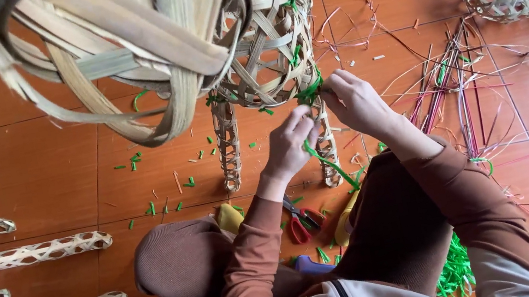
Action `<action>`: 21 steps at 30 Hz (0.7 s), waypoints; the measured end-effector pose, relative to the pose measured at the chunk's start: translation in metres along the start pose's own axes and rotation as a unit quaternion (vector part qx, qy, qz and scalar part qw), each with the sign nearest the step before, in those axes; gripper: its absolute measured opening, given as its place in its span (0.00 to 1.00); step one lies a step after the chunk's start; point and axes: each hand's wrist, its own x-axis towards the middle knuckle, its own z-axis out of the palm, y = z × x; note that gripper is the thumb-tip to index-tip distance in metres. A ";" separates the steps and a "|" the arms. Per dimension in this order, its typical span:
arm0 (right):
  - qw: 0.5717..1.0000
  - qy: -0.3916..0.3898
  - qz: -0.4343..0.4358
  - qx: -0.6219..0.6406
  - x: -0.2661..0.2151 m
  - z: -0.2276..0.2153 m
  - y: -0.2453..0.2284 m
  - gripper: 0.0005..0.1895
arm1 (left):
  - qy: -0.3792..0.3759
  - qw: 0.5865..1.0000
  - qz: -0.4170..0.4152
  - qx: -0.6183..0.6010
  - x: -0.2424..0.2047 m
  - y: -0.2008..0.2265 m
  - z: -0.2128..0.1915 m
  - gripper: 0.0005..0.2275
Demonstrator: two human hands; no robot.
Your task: Assembling a decorative bamboo structure by weaving strips and securing joints with plastic ties and scissors.
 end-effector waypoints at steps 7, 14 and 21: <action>0.965 0.020 0.120 0.234 -0.002 0.001 -0.003 0.07 | -0.083 0.933 -0.163 -0.310 0.010 -0.002 -0.001 0.04; 0.958 -0.269 -0.057 0.082 0.026 -0.051 -0.019 0.03 | -0.137 0.921 -0.183 -0.316 0.016 0.005 -0.026 0.03; 0.940 -0.292 -0.177 -0.014 0.017 -0.046 0.039 0.15 | -0.117 0.943 -0.139 -0.280 -0.006 -0.006 -0.010 0.04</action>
